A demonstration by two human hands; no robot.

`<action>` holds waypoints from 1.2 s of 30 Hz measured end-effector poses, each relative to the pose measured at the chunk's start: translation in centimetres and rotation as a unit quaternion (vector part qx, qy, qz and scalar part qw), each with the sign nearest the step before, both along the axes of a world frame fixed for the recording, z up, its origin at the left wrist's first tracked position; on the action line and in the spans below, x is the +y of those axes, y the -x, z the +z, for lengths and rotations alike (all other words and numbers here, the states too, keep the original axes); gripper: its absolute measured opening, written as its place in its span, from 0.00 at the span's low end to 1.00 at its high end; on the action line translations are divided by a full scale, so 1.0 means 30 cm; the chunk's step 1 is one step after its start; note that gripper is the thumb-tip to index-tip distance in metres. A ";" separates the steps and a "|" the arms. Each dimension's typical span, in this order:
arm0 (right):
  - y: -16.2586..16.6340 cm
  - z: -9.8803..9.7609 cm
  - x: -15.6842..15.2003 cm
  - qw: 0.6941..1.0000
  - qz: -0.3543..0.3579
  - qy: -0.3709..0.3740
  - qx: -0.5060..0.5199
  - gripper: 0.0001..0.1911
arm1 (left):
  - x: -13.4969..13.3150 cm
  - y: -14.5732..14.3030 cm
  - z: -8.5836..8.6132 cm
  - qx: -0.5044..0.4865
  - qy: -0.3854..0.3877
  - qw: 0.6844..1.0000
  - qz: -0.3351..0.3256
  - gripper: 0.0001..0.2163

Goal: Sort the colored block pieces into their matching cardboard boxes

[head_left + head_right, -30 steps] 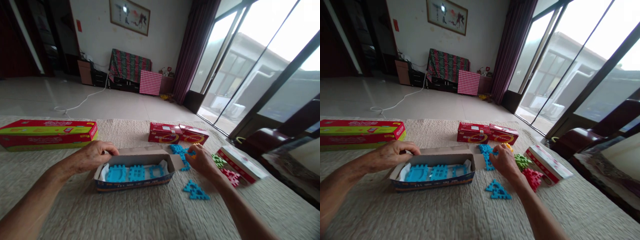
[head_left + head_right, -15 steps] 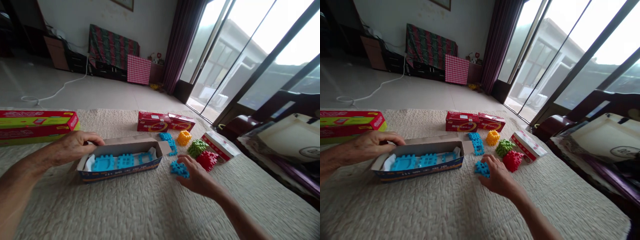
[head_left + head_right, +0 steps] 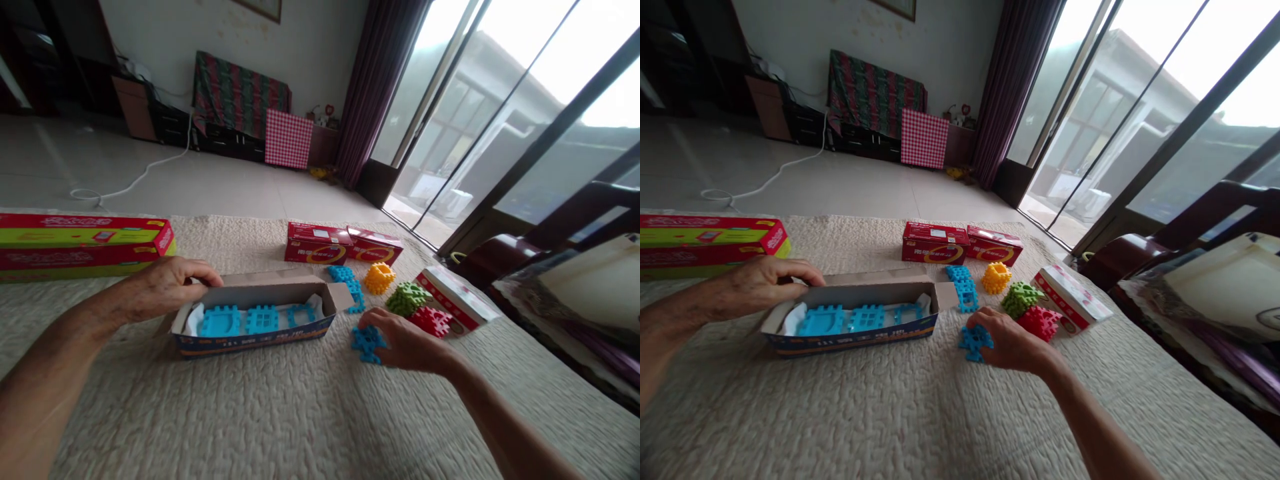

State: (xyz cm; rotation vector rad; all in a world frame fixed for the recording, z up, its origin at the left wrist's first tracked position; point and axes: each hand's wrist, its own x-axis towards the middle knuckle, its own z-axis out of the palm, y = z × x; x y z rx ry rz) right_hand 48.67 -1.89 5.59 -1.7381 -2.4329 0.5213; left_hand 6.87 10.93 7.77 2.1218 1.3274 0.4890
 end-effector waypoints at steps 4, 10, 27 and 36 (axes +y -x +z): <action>0.003 0.088 0.006 0.997 -0.045 -0.065 0.004 0.21 | 0.002 0.002 0.005 0.027 0.001 0.998 -0.062 0.12; 0.182 0.225 0.088 0.984 0.045 -0.165 0.055 0.20 | 0.007 0.005 0.002 0.027 -0.010 0.997 -0.069 0.13; 0.329 0.190 0.206 0.986 0.137 -0.094 0.024 0.21 | 0.010 0.007 -0.004 0.030 -0.031 0.996 -0.077 0.14; 0.319 0.167 0.211 0.981 0.149 -0.115 0.047 0.18 | 0.011 0.009 -0.008 0.033 -0.034 0.996 -0.075 0.13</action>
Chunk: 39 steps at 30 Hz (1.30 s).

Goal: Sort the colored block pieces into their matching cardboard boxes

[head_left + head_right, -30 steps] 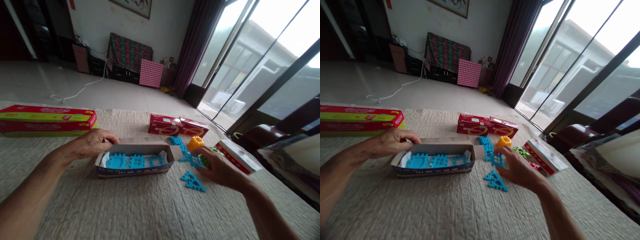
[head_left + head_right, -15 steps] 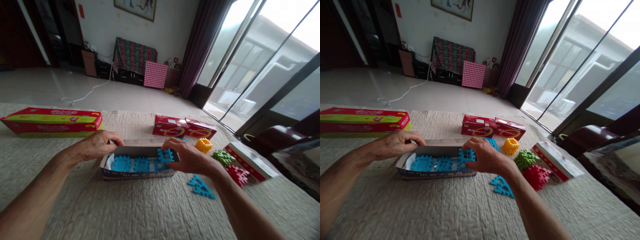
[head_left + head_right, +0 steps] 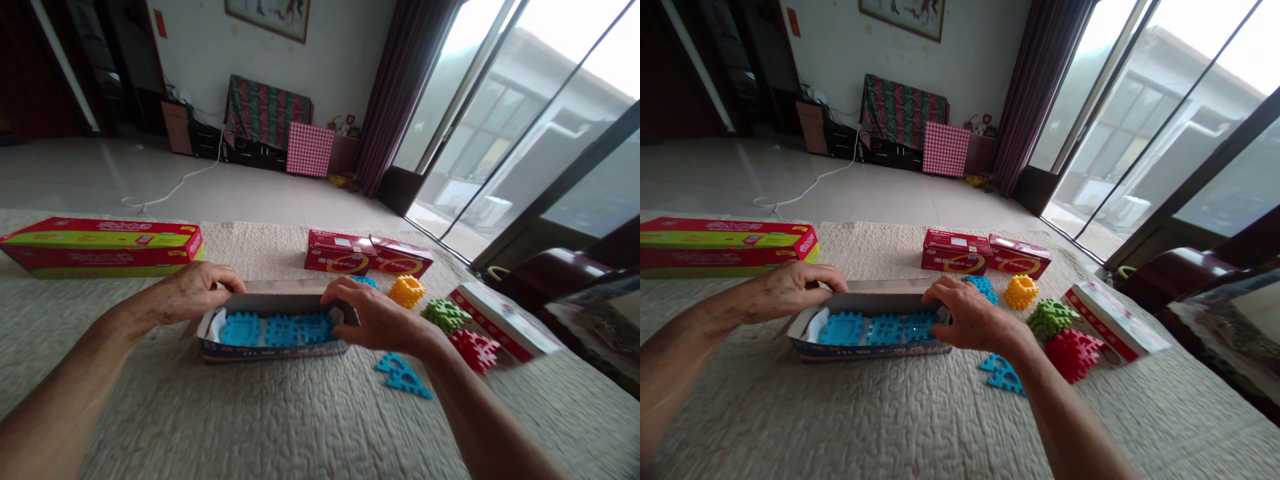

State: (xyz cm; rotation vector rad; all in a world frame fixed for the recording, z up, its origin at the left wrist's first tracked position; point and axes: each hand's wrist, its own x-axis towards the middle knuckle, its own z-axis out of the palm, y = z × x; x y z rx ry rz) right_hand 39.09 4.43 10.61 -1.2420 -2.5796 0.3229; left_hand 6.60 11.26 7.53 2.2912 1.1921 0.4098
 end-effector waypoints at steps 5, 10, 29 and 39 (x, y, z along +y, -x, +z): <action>0.017 0.026 -0.006 0.999 0.006 -0.002 0.036 0.12 | 0.006 0.003 -0.005 -0.006 0.001 1.000 0.005 0.13; 0.064 0.048 -0.014 0.996 0.002 0.079 -0.035 0.13 | 0.012 0.005 -0.010 -0.009 0.004 1.000 0.011 0.13; 0.092 -0.006 -0.020 0.984 -0.040 0.049 -0.169 0.10 | -0.011 -0.009 0.012 -0.019 -0.007 1.000 0.007 0.13; 0.114 0.018 -0.063 0.980 -0.073 0.026 -0.183 0.07 | 0.000 -0.005 0.005 -0.011 -0.001 1.000 0.001 0.12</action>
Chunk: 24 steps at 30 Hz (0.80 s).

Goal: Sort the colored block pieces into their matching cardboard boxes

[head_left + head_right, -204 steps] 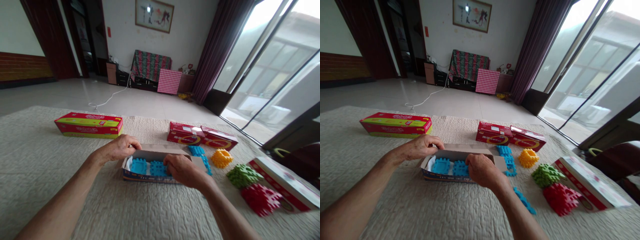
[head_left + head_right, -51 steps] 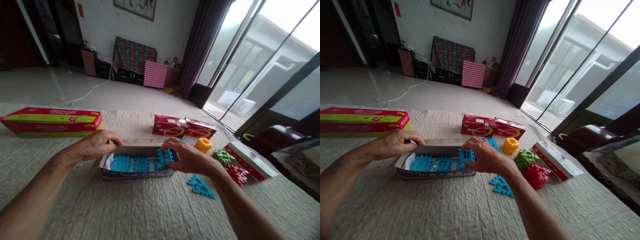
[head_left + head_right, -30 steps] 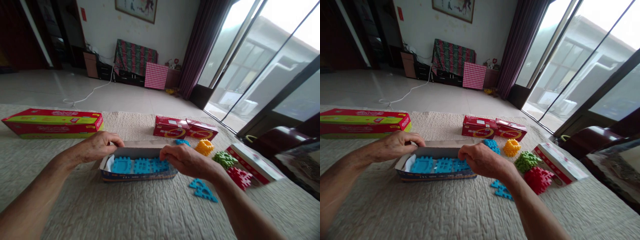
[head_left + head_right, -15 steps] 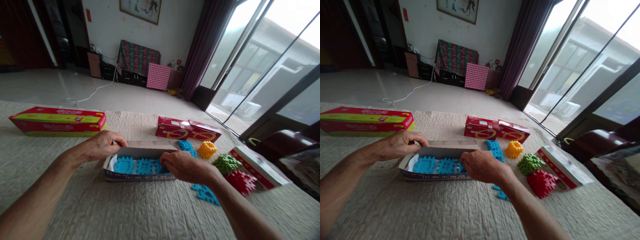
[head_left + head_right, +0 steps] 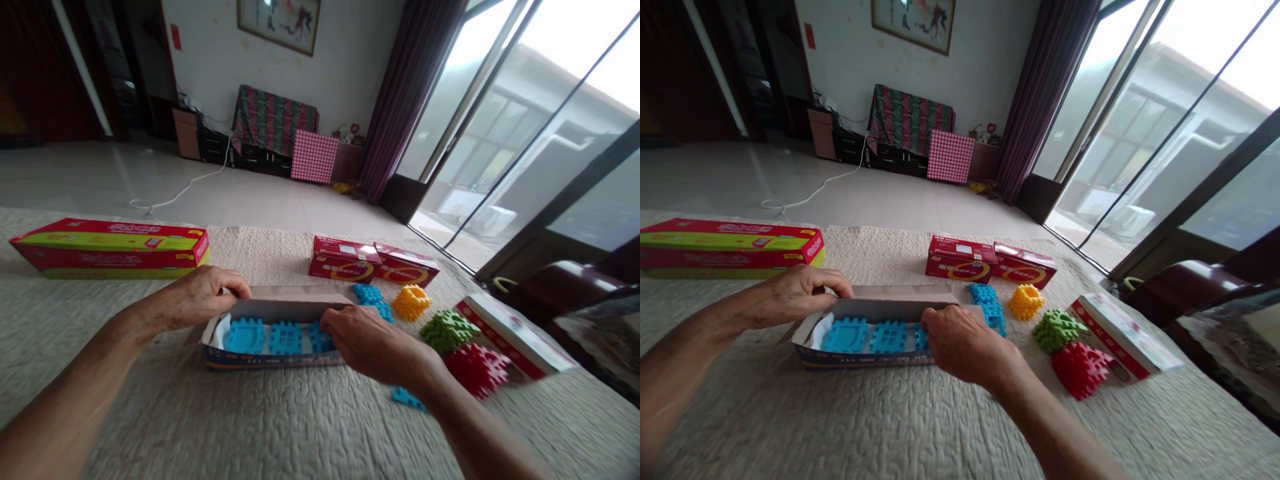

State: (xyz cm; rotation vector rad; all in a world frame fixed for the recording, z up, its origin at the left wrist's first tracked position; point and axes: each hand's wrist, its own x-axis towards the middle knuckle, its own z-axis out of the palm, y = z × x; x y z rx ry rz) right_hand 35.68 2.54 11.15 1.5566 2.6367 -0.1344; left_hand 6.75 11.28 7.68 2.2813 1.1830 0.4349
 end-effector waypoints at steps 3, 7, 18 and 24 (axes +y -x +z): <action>-0.052 0.021 0.004 0.994 -0.005 -0.033 0.103 0.09 | 0.000 0.005 0.004 0.012 -0.003 1.000 0.010 0.12; -0.189 0.022 0.061 0.969 -0.069 -0.150 0.185 0.11 | 0.001 0.019 0.007 0.022 -0.005 0.999 0.026 0.12; -0.360 -0.134 0.124 0.949 -0.284 -0.120 0.070 0.15 | -0.007 0.013 0.004 0.017 0.017 0.998 0.054 0.12; -0.324 -0.191 0.086 0.943 -0.325 -0.065 0.044 0.23 | -0.006 0.018 0.005 0.015 0.018 0.998 0.052 0.12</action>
